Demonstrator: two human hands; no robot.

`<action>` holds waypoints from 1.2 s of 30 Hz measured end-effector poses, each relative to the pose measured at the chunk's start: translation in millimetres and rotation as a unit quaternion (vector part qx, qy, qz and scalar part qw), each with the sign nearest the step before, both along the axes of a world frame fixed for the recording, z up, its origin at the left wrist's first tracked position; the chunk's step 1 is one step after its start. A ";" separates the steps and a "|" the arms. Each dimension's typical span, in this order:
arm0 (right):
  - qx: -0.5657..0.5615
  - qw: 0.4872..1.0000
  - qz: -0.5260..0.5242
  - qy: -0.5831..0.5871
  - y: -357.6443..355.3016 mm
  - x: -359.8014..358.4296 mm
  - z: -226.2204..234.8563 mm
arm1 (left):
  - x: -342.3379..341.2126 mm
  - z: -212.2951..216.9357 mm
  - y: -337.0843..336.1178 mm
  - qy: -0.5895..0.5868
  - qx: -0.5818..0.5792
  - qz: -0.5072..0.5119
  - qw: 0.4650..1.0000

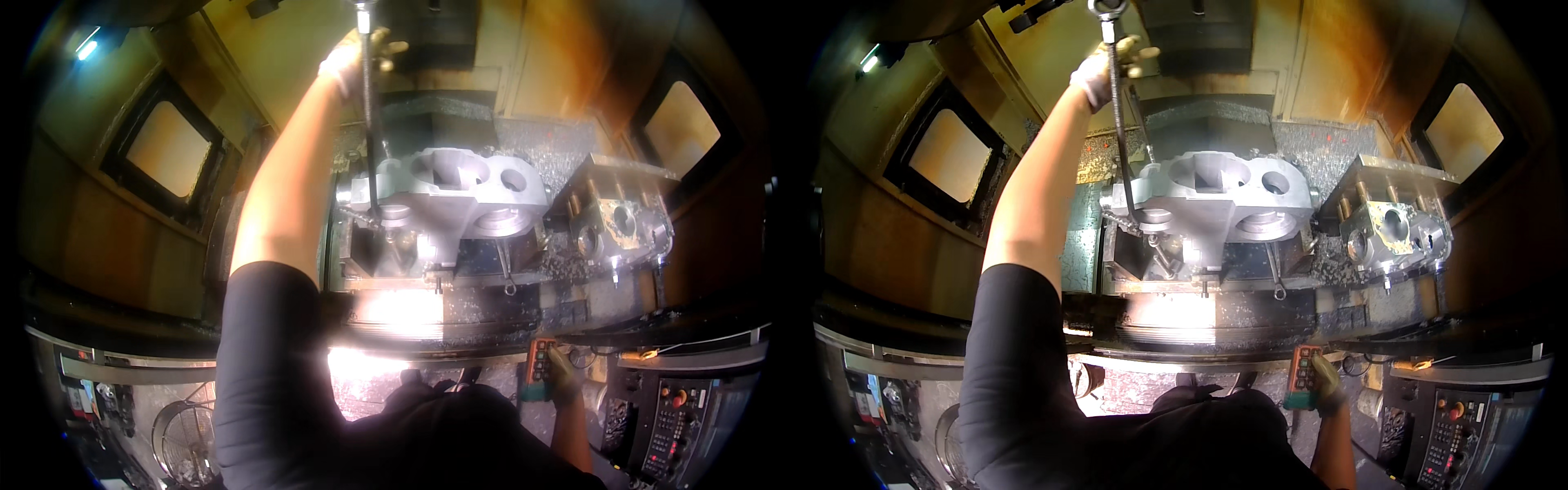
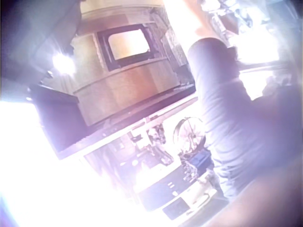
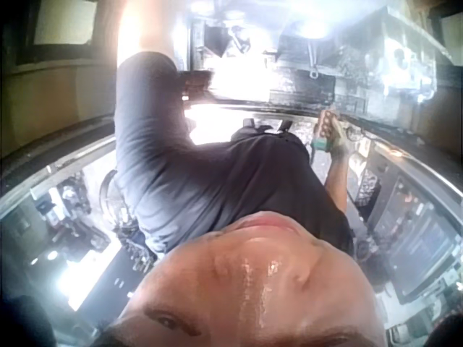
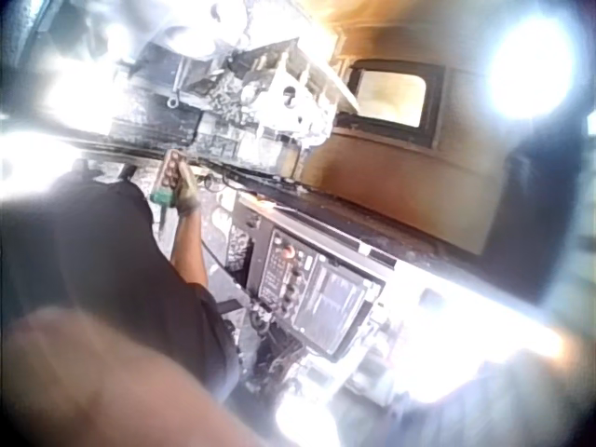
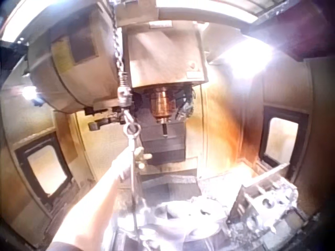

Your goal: The person uses a remote control to operate an overhead hoist, lifting a metal engine component and placing it onto the bed of a CNC machine.

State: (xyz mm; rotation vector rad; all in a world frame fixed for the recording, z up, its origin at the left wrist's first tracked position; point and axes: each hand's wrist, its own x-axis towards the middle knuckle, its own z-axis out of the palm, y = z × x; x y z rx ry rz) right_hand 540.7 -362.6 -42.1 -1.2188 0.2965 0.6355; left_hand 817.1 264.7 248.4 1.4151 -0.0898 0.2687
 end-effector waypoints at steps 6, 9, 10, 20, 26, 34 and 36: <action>-0.011 0.998 0.033 -0.060 -2.4 -1.9 -1.6 | 16.9 -1.1 2.5 -0.051 0.199 0.143 0.968; -0.021 0.997 0.002 -0.074 -16.5 -12.1 -12.6 | -19.3 12.5 17.8 -0.107 0.185 0.159 0.964; -0.024 0.998 -0.007 -0.057 -9.1 -11.5 -5.7 | -26.2 6.9 29.2 -0.101 0.176 0.197 0.959; 0.015 1.000 -0.008 -0.005 -14.9 7.5 -24.1 | -202.2 -13.0 -42.1 -0.191 -0.145 0.330 0.913; 0.101 0.995 0.015 0.013 6.0 38.1 -42.2 | -280.3 0.6 -68.4 -0.028 0.286 0.441 0.851; 0.132 0.984 0.107 0.057 -22.1 84.6 -104.1 | -246.3 78.7 -59.2 -0.107 0.179 0.069 0.976; 0.133 0.984 0.107 0.053 -24.7 88.4 -101.7 | -232.8 63.1 -78.0 -0.060 0.011 -0.080 0.995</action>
